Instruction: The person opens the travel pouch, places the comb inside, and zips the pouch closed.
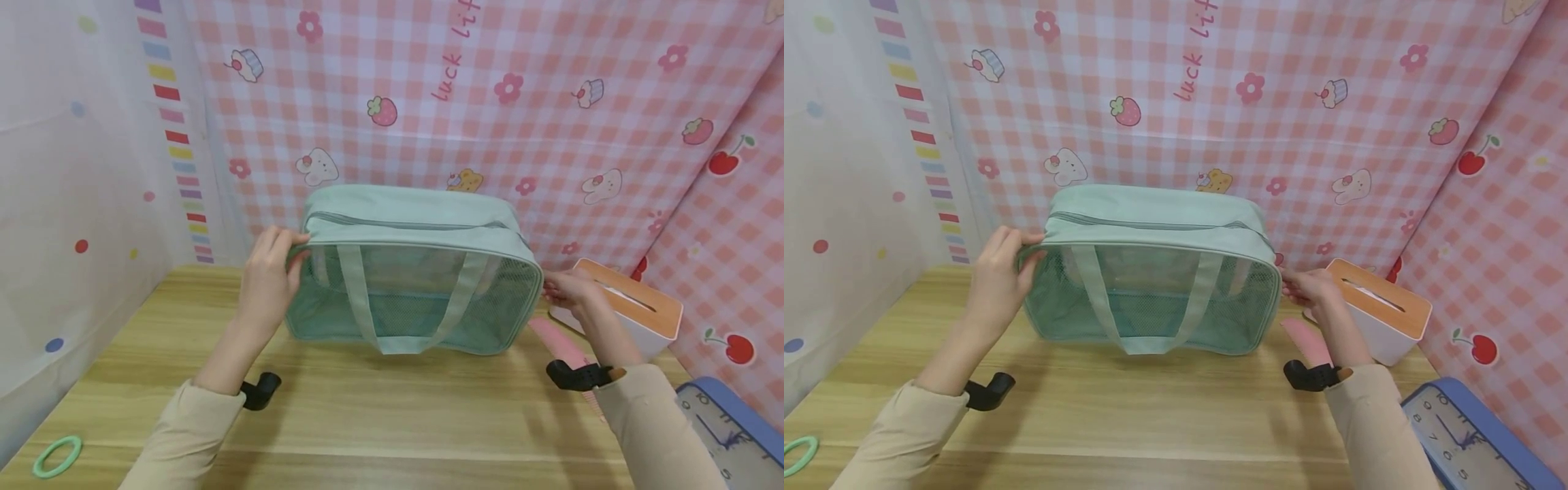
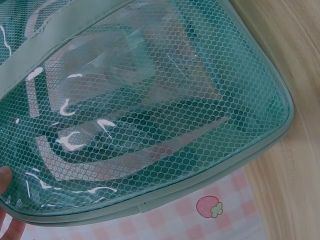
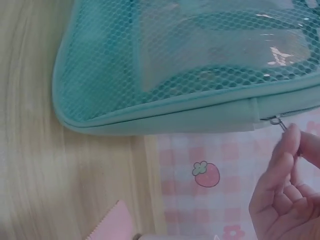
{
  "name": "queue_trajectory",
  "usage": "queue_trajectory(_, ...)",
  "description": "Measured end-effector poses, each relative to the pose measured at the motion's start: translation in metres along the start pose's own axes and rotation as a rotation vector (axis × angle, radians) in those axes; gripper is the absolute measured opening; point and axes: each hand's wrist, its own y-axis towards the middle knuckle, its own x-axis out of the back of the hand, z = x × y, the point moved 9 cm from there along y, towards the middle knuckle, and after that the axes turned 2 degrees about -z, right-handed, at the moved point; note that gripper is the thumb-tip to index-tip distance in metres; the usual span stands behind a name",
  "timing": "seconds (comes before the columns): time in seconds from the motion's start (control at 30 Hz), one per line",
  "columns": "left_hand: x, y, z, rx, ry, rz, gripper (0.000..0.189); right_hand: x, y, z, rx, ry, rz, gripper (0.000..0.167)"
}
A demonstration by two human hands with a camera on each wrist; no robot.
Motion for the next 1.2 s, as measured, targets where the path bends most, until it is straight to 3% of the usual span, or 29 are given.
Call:
queue_trajectory(0.33, 0.000, 0.000, 0.000, 0.004, -0.012, -0.007, 0.018, 0.004, -0.003, 0.012, -0.025, -0.014, 0.123, 0.034)
queue_trajectory(0.87, -0.001, 0.001, 0.001, 0.007, -0.003, 0.000, 0.019, 0.008, -0.017, 0.038, -0.002, 0.125, 0.101, 0.032)
queue_trajectory(1.2, 0.000, 0.000, 0.000, 0.003, -0.009, -0.005, 0.019, 0.008, -0.019, 0.048, 0.015, 0.147, 0.077, 0.030)
